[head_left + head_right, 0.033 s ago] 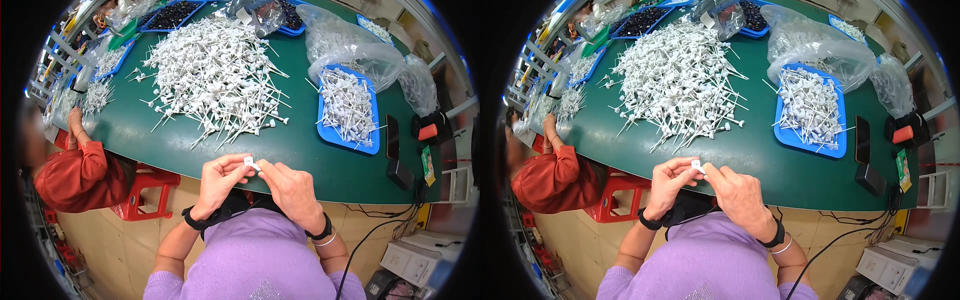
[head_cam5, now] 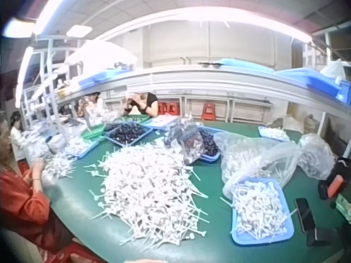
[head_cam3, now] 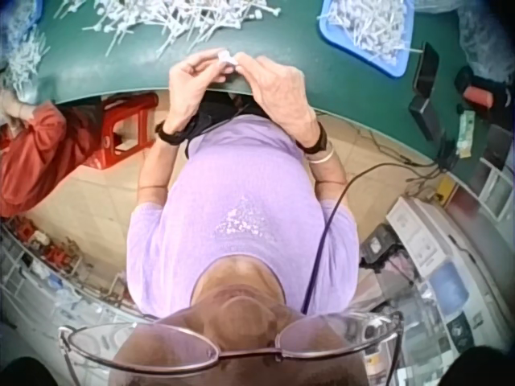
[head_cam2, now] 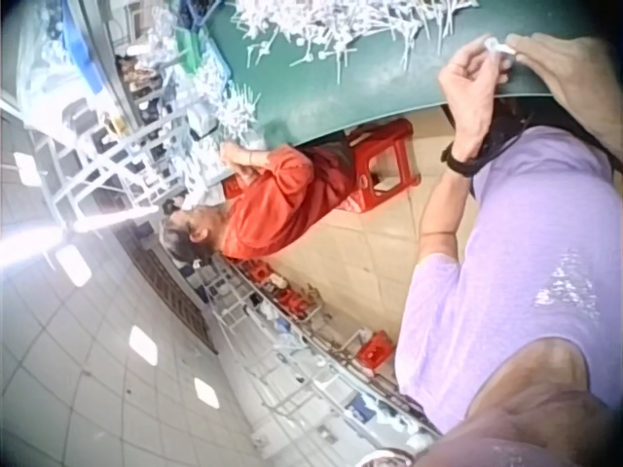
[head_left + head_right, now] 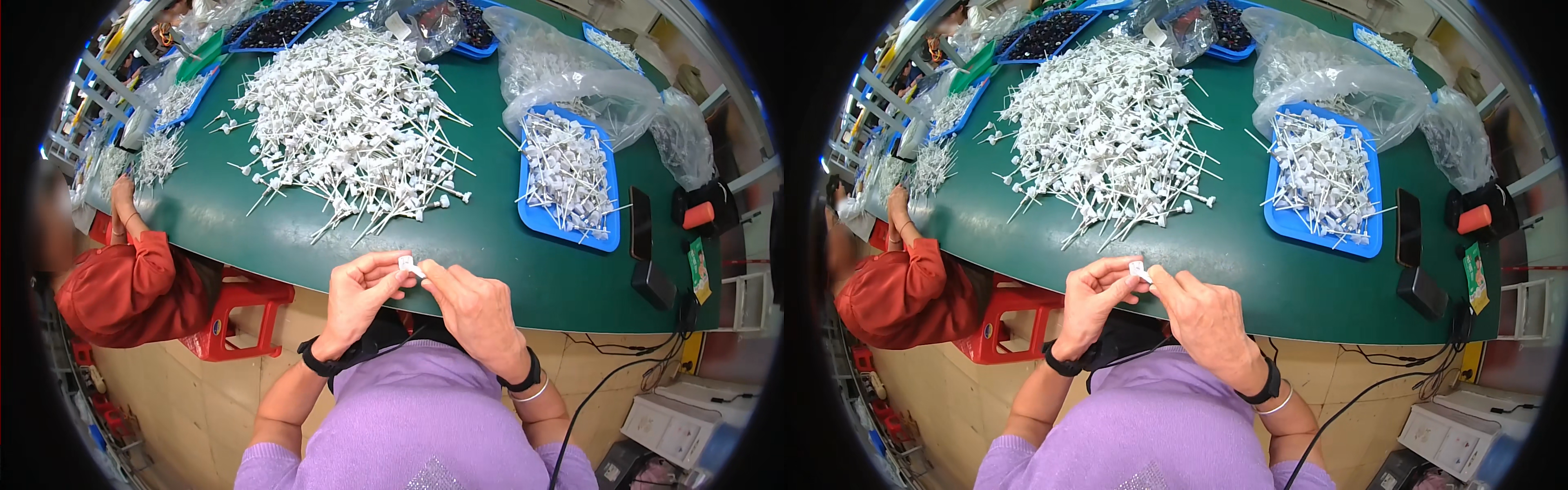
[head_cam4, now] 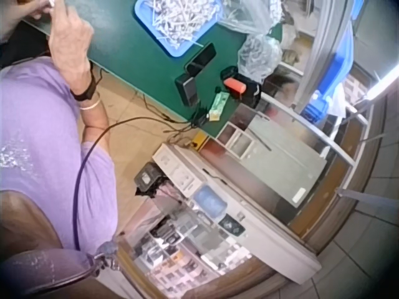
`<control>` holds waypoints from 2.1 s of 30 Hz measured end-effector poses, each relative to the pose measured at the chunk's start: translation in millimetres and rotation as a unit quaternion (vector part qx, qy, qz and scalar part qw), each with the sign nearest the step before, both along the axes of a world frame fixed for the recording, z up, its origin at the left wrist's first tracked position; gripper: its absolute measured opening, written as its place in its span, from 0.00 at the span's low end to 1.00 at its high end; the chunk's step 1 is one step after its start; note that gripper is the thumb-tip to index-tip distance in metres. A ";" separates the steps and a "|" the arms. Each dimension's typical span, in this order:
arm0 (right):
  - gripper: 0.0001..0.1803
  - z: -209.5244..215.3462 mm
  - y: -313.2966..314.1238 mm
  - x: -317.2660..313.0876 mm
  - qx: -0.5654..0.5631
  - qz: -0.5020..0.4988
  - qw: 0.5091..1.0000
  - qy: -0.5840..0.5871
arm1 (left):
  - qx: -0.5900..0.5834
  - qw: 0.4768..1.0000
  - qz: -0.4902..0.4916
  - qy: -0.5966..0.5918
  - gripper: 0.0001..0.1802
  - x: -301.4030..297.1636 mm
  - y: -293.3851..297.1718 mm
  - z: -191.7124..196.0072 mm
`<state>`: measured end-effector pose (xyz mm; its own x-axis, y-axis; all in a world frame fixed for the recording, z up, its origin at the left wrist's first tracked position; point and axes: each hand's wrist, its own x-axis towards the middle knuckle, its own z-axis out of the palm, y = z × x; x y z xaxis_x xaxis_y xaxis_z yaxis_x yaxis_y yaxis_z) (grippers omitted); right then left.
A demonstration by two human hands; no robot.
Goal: Assembling small white plastic components by hand at a workstation.
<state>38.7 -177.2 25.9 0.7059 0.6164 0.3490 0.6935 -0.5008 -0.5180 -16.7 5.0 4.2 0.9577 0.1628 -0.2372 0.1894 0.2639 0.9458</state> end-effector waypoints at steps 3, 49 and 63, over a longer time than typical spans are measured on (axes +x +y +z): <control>0.09 -3.2 2.1 -0.7 -0.006 -0.010 1.000 0.005 | 0.022 0.999 0.016 -0.029 0.17 -2.1 -3.1 -5.6; 0.12 -26.4 -0.3 24.2 0.159 0.114 0.851 0.487 | 0.387 0.904 0.071 -0.167 0.15 -5.7 -6.7 -6.8; 0.09 -19.6 6.8 2.1 0.097 -0.011 0.992 0.074 | 0.010 0.998 0.049 -0.036 0.16 5.3 2.6 -7.9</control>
